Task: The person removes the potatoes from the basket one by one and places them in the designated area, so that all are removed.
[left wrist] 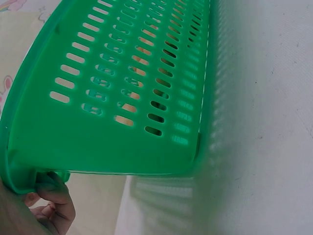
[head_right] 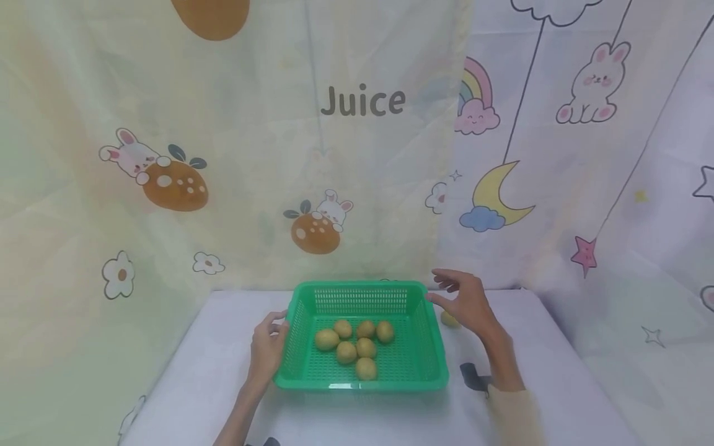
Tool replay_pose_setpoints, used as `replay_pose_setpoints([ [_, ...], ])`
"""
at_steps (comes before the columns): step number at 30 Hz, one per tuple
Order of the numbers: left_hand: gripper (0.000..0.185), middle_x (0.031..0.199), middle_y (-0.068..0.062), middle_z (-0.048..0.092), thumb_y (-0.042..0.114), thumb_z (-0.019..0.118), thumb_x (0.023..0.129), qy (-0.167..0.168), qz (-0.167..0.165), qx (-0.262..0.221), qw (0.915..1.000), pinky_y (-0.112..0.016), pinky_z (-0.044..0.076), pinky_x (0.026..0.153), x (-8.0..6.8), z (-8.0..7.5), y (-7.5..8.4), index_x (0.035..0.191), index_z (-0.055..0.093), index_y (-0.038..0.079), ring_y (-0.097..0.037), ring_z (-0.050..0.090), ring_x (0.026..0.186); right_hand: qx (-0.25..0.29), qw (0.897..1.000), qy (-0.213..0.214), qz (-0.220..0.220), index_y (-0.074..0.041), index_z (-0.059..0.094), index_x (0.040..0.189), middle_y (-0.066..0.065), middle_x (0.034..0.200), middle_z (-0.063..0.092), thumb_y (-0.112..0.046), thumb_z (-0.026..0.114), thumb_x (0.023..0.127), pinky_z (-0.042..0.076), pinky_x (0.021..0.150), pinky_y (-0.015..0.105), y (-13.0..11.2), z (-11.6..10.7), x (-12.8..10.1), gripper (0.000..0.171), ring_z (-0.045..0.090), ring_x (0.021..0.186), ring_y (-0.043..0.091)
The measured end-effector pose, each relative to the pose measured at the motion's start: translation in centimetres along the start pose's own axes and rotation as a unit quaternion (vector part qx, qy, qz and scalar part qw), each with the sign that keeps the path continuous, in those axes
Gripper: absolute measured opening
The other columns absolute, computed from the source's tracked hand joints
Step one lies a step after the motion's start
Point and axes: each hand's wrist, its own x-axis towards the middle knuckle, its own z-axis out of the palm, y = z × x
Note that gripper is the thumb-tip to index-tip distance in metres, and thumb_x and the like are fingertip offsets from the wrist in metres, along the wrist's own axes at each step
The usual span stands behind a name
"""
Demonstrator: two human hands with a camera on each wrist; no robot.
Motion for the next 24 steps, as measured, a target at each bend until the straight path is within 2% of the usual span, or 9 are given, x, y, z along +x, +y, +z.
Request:
replay_pose_setpoints([
  [3, 0.032, 0.099, -0.017, 0.075, 0.013, 0.059, 0.112, -0.002, -0.006, 0.001, 1.0, -0.026, 0.054, 0.059, 0.0, -0.1, -0.1, 0.142, 0.067, 0.003, -0.017, 0.07, 0.065, 0.013, 1.0, -0.018, -0.006, 0.001, 0.069, 0.142, 0.023, 0.127, 0.079, -0.018, 0.09, 0.091, 0.064, 0.092, 0.056, -1.0, 0.7, 0.6, 0.058, 0.078, 0.11, 0.04],
  [6, 0.033, 0.098, -0.017, 0.074, 0.013, 0.059, 0.113, -0.003, -0.007, 0.001, 1.0, -0.026, 0.053, 0.058, 0.0, 0.0, -0.1, 0.142, 0.067, 0.003, -0.016, 0.069, 0.064, 0.026, 0.999, -0.032, -0.017, 0.002, 0.07, 0.14, 0.024, 0.126, 0.079, -0.015, 0.09, 0.09, 0.064, 0.092, 0.059, -1.7, 1.6, 1.2, 0.057, 0.078, 0.108, 0.041],
  [12, 0.033, 0.098, -0.017, 0.074, 0.013, 0.059, 0.112, -0.001, -0.009, 0.002, 1.0, -0.026, 0.053, 0.058, 0.0, 0.0, 0.1, 0.142, 0.067, 0.003, -0.017, 0.07, 0.065, 0.033, 0.997, -0.065, -0.025, 0.003, 0.073, 0.135, 0.021, 0.124, 0.08, -0.014, 0.092, 0.088, 0.064, 0.093, 0.057, -2.7, 3.7, 2.3, 0.054, 0.079, 0.104, 0.036],
  [19, 0.033, 0.1, -0.018, 0.075, 0.013, 0.059, 0.112, -0.001, -0.011, -0.001, 0.9999, -0.026, 0.054, 0.059, 0.0, -0.2, 0.4, 0.142, 0.067, 0.003, -0.017, 0.071, 0.067, 0.048, 0.991, -0.123, -0.029, 0.009, 0.071, 0.135, 0.028, 0.126, 0.077, -0.016, 0.093, 0.088, 0.063, 0.095, 0.057, -3.1, 5.8, 3.1, 0.058, 0.077, 0.11, 0.045],
  [24, 0.033, 0.101, -0.018, 0.075, 0.013, 0.059, 0.112, -0.004, -0.014, -0.001, 0.9999, -0.027, 0.055, 0.061, -0.1, -0.2, 0.4, 0.142, 0.066, 0.003, -0.018, 0.071, 0.069, 0.053, 0.986, -0.156, -0.04, 0.013, 0.071, 0.131, 0.029, 0.123, 0.078, -0.014, 0.095, 0.085, 0.063, 0.094, 0.058, -2.7, 7.1, 3.6, 0.058, 0.077, 0.108, 0.046],
])
